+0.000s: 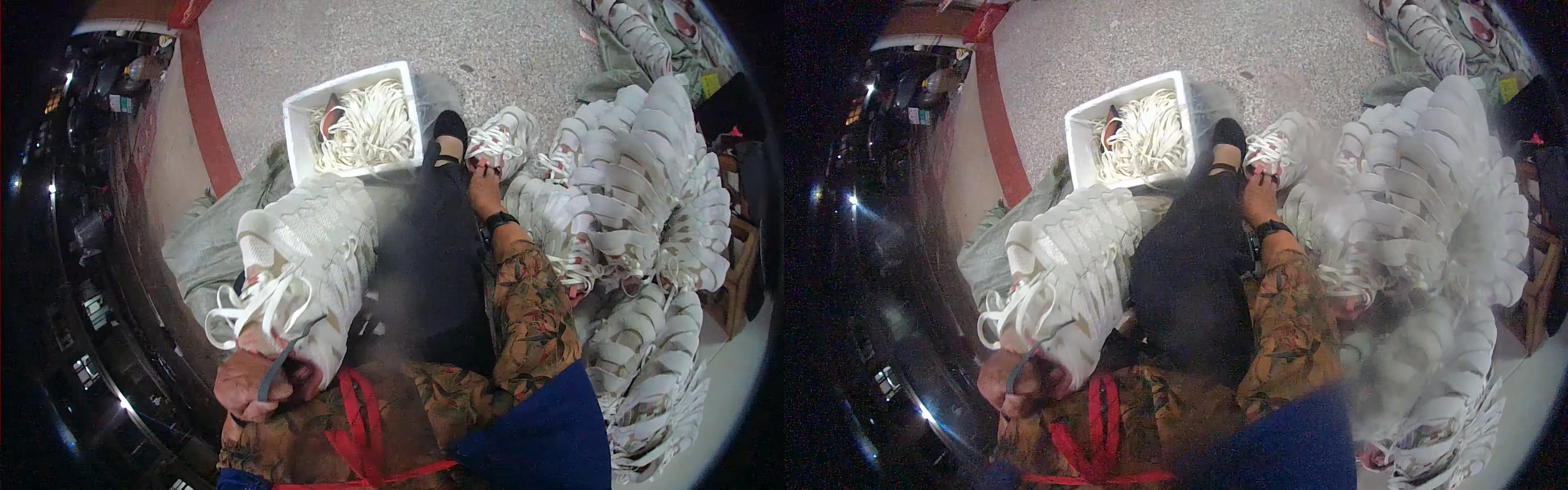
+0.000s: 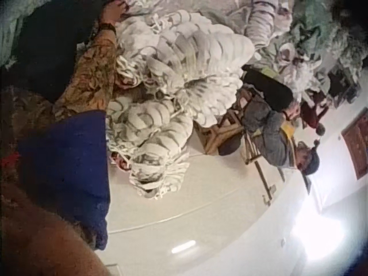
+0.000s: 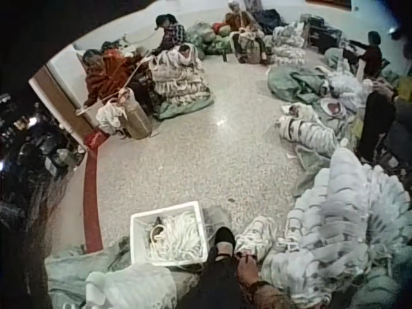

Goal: Lacing and threading shoelaces through the eyelets of several pairs of white shoes.

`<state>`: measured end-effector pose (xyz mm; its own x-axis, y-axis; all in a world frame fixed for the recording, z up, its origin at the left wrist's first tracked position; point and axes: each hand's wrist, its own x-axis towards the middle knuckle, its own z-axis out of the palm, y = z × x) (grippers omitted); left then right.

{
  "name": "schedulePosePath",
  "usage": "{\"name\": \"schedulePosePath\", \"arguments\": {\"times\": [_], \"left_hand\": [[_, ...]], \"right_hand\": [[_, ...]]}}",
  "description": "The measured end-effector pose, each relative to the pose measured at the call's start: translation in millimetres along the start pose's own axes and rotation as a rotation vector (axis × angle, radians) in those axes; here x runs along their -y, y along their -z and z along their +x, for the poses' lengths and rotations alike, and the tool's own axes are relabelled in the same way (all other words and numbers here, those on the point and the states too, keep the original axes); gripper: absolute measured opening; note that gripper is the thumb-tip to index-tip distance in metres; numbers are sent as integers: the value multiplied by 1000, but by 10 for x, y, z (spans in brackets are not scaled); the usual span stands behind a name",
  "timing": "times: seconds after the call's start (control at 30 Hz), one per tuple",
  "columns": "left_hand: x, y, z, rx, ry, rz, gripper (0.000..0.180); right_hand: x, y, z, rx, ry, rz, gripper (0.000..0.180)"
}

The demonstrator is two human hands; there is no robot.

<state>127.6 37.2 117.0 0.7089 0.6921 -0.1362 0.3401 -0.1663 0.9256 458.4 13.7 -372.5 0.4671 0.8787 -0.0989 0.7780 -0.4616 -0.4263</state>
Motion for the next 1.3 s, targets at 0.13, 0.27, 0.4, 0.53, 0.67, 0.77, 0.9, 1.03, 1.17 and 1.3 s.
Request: {"name": "schedulePosePath", "arguments": {"times": [0.13,0.27,0.4,0.53,0.67,0.77,0.9,1.03,1.17,1.3], "left_hand": [[16,50,101,60,36,-74,28],[-107,-117,170,-110,100,-131,43],[-81,-245,109,-212,169,-353,33],[-108,-193,195,-148,43,-205,18],[-158,-159,114,-140,-130,22,8],[-85,-216,166,-125,-245,45,9],[178,-216,251,-145,-439,199,13],[53,-152,142,-143,-720,334,55],[249,-167,-57,-3,-472,-312,65],[171,-112,-257,-132,-604,-85,61]], "right_hand": [[-295,-58,194,97,-83,-69,38],[-74,164,474,205,-178,-24,29],[-214,992,867,71,-45,-36,23],[370,2421,495,171,-195,1516,7],[1519,3973,-496,117,-54,1690,42],[1906,4384,-1160,172,155,1536,61],[2435,4273,-1868,378,239,1320,53],[2737,4191,-1976,362,712,640,41],[2929,4143,-2006,578,504,731,43],[3116,4194,-2088,821,353,950,73]]}}
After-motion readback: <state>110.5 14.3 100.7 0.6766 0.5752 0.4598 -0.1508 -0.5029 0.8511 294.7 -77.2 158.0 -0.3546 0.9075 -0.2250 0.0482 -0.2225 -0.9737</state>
